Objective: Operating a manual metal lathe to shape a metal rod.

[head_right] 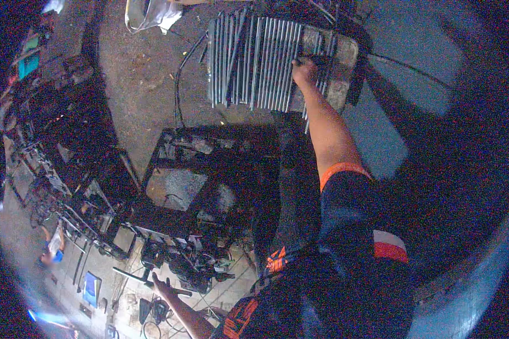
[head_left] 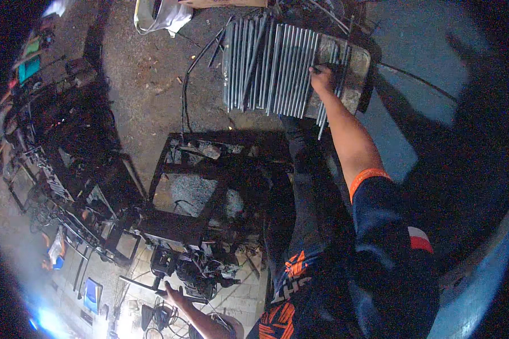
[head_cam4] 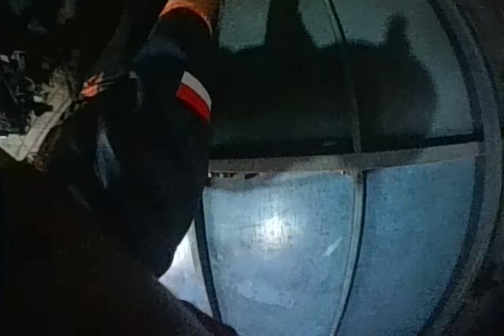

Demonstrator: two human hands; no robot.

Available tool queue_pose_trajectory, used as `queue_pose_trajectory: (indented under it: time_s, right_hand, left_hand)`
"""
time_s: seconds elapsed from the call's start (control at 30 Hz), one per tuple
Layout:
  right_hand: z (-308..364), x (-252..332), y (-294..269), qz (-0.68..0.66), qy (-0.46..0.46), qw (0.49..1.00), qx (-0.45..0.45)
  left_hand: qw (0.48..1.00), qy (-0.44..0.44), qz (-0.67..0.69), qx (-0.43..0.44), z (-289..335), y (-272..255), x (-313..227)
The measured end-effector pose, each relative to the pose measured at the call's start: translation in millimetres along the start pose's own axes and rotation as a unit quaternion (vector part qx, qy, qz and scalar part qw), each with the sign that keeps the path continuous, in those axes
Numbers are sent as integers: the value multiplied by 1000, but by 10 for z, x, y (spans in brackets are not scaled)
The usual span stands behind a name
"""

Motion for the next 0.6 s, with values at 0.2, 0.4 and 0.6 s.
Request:
queue_pose_trajectory:
  time_s: [0.2, 0.4, 0.6]
  right_hand:
    - [62, 68, -84, -30, -9, 999, 18]
    - [33, 39, -29, 3, 1, 1000, 27]
    - [37, 61, -24, 78, 3, 997, 12]
  left_hand:
    - [996, 23, 2, 82, -73, -18, 56]
    - [999, -12, -24, 40, 61, 37, -79]
    - [998, 38, -48, 14, 245, 120, -272]
Point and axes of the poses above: each hand's wrist, its own z-axis away from the middle knuckle, its own y-axis out of the palm, x = y × z, the point moved 8 cm from there along -z, towards the middle knuckle, and after that the axes turned 7 degrees about y, right-handed, at the moved point
